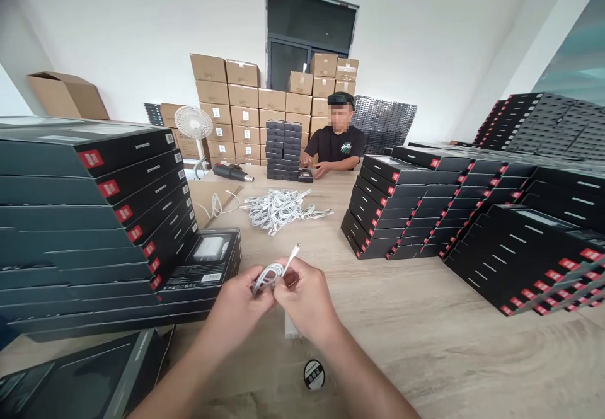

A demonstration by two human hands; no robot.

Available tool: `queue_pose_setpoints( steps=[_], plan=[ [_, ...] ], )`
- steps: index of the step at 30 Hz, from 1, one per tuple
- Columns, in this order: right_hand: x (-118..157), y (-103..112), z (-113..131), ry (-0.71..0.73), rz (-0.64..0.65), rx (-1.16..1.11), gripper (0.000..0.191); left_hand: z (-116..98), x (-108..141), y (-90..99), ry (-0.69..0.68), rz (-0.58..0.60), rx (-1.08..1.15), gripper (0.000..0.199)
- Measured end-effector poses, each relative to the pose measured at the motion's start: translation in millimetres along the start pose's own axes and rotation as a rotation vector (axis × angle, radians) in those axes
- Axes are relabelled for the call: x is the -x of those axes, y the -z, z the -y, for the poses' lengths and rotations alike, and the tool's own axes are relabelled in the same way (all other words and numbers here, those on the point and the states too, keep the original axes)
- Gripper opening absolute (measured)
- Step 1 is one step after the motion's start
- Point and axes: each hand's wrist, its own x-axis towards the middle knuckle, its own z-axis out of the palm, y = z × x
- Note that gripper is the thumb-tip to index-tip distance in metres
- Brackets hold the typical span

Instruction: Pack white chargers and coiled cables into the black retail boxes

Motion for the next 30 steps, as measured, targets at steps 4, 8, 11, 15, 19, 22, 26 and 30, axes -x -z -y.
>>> queue_pose_setpoints(
  steps=[4, 8, 11, 15, 19, 22, 26, 30],
  plan=[
    [1, -4, 2, 0.046, -0.037, 0.039, 0.019, -3, 0, 1.7, -0.031, -0.031, -0.039, 0.017],
    [0, 1, 3, -0.001, -0.004, -0.05, 0.019, -7, 2, 4.6, -0.03, 0.062, 0.025, 0.013],
    [1, 7, 5, -0.016, 0.058, -0.073, 0.023, -8, 3, 5.8, -0.05, 0.051, -0.024, 0.018],
    [3, 11, 8, 0.015, 0.072, -0.013, 0.026, -10, 4, 7.1, -0.083, 0.021, -0.089, 0.016],
    [4, 10, 10, 0.041, 0.055, 0.006, 0.025, -12, 4, 6.0, -0.08, -0.018, -0.096, 0.012],
    [4, 7, 10, 0.018, 0.018, 0.005, 0.027, -11, 2, 3.2, -0.059, -0.084, -0.154, 0.013],
    [6, 1, 9, -0.008, -0.028, 0.047, 0.024, -10, -1, -0.1, -0.051, -0.137, -0.253, 0.018],
    [5, -3, 8, -0.003, -0.106, 0.014, 0.018, -13, -3, -3.6, -0.058, -0.155, -0.268, 0.013]
  ],
)
